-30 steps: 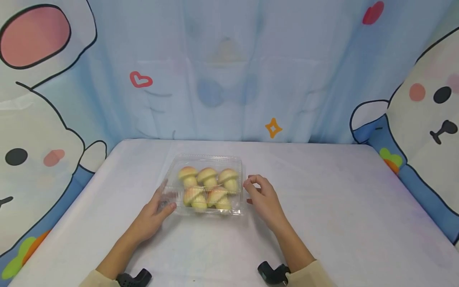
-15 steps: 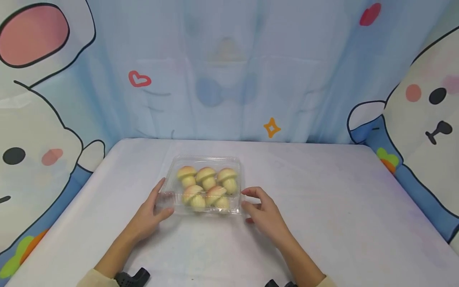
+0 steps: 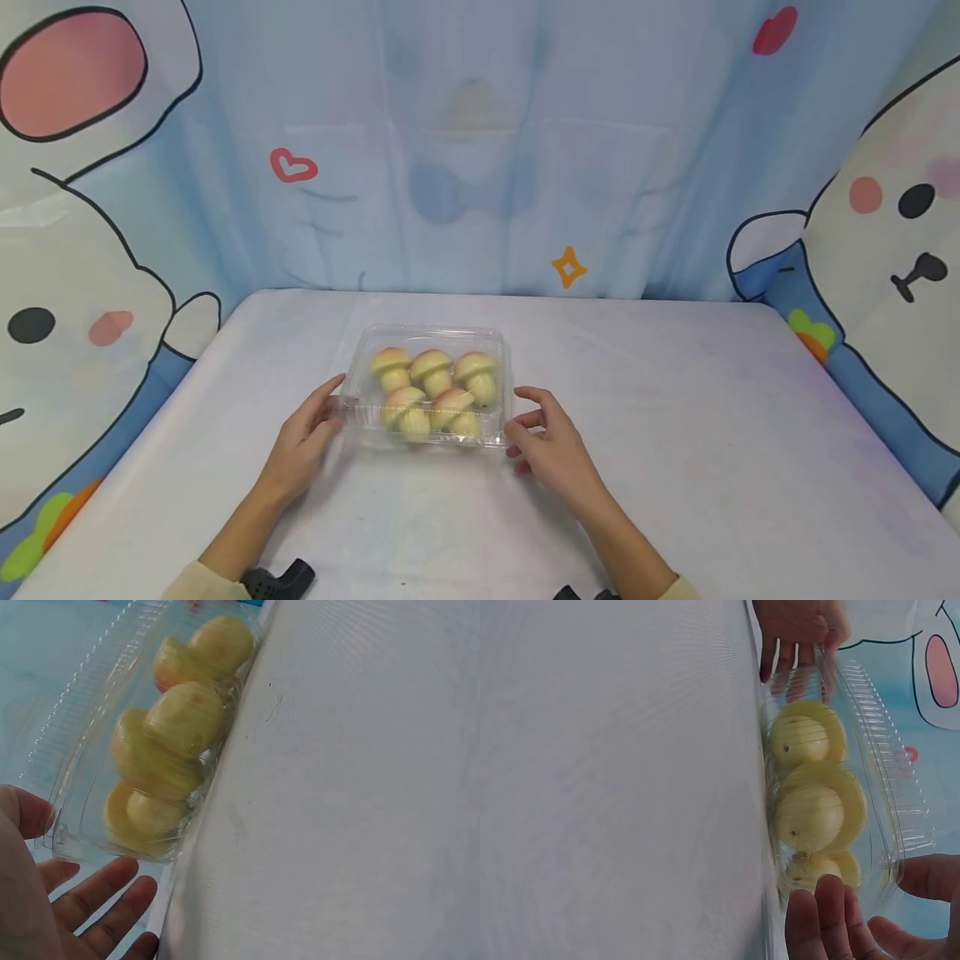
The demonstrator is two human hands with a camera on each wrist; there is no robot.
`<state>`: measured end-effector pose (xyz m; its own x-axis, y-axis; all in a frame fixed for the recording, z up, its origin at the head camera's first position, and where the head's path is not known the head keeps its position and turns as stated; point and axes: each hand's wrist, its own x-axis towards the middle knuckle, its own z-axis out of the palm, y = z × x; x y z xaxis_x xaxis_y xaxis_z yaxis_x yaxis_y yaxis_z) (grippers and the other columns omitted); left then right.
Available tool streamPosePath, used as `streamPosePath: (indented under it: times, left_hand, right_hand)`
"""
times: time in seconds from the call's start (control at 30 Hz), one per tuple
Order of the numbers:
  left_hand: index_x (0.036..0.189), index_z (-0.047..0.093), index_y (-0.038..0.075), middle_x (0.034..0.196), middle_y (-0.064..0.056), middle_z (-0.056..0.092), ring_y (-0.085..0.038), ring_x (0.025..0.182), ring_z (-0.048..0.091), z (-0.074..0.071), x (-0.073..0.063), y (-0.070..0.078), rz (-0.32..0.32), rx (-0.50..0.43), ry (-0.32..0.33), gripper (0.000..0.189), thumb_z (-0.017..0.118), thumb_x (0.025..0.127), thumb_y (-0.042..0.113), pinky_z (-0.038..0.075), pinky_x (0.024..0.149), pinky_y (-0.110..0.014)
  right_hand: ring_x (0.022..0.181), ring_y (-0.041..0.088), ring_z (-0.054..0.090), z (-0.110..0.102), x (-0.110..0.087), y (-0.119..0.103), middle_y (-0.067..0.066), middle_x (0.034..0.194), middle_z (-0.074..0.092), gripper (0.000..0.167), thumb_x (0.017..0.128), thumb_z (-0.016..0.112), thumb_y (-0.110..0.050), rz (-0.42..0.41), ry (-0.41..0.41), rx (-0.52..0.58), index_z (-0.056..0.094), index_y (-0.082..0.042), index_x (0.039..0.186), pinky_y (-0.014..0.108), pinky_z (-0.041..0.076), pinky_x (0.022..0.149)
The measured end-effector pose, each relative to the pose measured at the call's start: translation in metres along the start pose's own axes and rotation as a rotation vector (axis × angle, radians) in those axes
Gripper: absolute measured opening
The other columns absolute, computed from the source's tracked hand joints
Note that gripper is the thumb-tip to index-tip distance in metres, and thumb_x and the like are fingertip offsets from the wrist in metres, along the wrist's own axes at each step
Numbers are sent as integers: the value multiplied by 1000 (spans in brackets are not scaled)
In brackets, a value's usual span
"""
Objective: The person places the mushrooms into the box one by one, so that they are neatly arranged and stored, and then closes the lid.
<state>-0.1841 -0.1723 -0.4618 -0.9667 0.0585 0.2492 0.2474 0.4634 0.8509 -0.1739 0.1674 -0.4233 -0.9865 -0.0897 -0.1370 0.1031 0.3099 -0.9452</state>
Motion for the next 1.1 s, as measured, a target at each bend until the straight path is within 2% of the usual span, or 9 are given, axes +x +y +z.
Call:
streamPosePath:
  times: [0.17,0.3,0.47,0.63,0.77,1.1]
  left_hand:
    - [157,45,11,121,-14,68,-26,111,67,1,2,-1,34,15,26,58,51,100,8,52,99,-48]
    - [156,45,8,105,-9,68,-16,92,64,2,2,-1,51,36,36,57,48,99,7,52,87,-34]
    - [156,44,9,80,-4,62,-16,70,59,3,1,1,52,-8,25,58,46,99,2,50,72,-27]
    - [157,41,10,75,-5,62,-15,67,59,3,0,3,48,-108,-10,58,45,101,1,53,67,-28]
    - [158,40,9,71,-7,57,-12,63,55,2,0,3,32,-162,-29,59,45,100,-1,50,64,-27]
    - [159,35,1,69,-5,50,-12,63,51,2,3,5,-1,-306,-55,62,42,97,-6,50,60,-27]
  right_hand:
    - [79,22,66,1,1,2,16,99,69,60,102,59,-16,12,-42,31,34,-10,156,35,61,72]
    - [76,23,67,0,1,3,16,96,70,64,101,60,-15,14,-73,69,30,-10,158,36,61,72]
    - [75,23,68,0,0,4,15,93,72,71,100,60,-12,13,-115,107,24,-11,161,36,60,75]
    - [72,21,67,-1,-1,5,11,87,70,72,101,58,-11,0,-146,135,21,-12,162,36,60,77]
    - [70,21,66,-1,-1,6,10,86,69,71,102,57,-12,-6,-149,143,20,-13,162,36,60,78]
    - [66,19,63,4,-2,3,8,83,67,76,101,56,-7,-10,-114,159,15,-17,165,33,60,75]
